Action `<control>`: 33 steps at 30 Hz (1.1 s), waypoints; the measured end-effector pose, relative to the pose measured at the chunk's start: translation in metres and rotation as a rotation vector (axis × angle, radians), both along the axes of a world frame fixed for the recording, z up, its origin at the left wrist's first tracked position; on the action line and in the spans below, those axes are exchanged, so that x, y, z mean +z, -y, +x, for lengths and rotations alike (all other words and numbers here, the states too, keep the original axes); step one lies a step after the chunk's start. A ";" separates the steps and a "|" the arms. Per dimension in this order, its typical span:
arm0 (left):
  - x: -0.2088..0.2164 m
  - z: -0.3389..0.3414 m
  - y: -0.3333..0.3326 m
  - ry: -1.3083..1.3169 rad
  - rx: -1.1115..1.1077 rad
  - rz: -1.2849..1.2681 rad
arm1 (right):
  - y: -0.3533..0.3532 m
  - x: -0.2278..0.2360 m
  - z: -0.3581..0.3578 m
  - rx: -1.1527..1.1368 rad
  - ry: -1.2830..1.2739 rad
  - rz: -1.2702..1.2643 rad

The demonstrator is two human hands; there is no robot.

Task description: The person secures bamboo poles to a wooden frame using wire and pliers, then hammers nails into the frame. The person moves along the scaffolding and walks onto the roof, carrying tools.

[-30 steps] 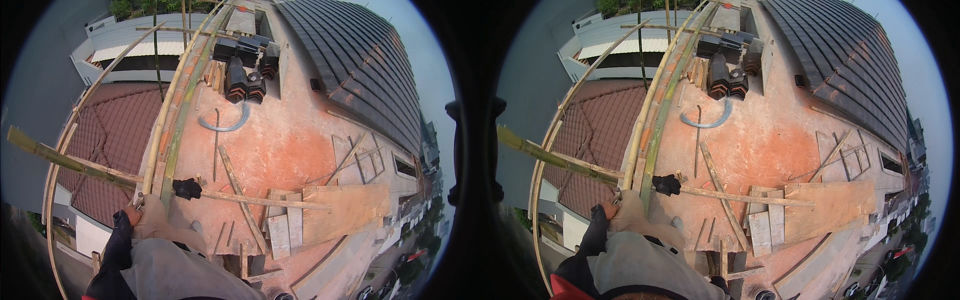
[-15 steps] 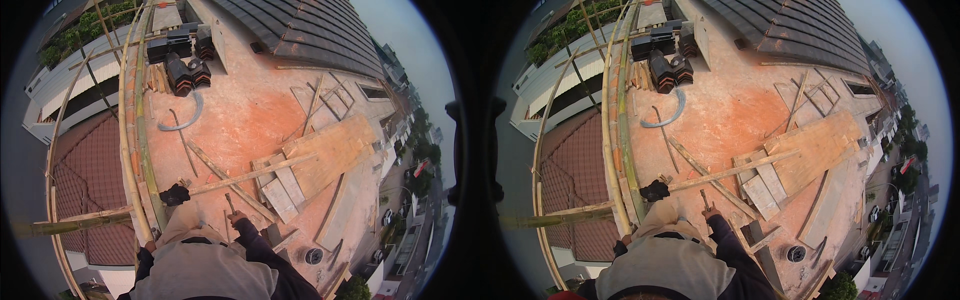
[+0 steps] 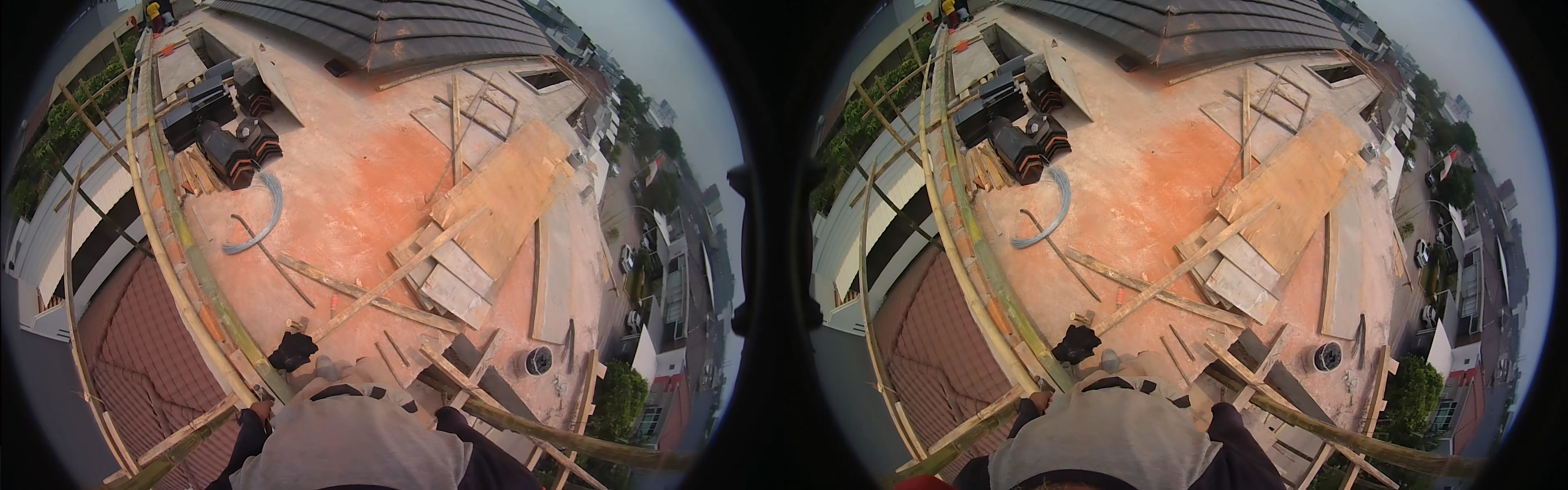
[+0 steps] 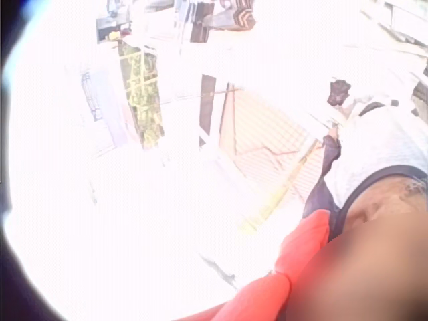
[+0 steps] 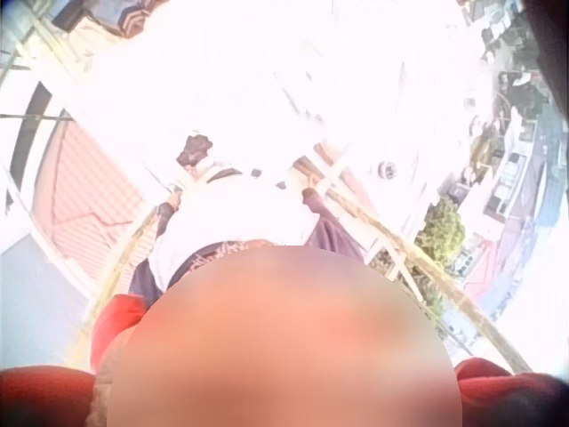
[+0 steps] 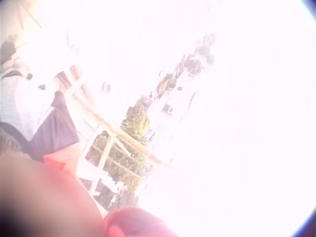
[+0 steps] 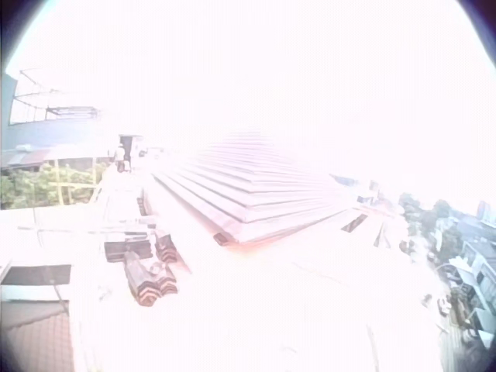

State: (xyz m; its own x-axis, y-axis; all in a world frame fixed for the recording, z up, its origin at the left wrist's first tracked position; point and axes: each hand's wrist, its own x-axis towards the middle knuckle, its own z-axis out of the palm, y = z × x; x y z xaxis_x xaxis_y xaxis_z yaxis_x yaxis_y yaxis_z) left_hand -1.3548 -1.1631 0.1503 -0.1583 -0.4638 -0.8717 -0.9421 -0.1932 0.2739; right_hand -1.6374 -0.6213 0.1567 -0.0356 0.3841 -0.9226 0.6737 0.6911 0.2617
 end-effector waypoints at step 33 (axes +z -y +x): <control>0.086 -0.250 -0.006 0.030 -0.495 -0.206 | 0.025 -0.068 -0.297 0.200 -0.372 -0.327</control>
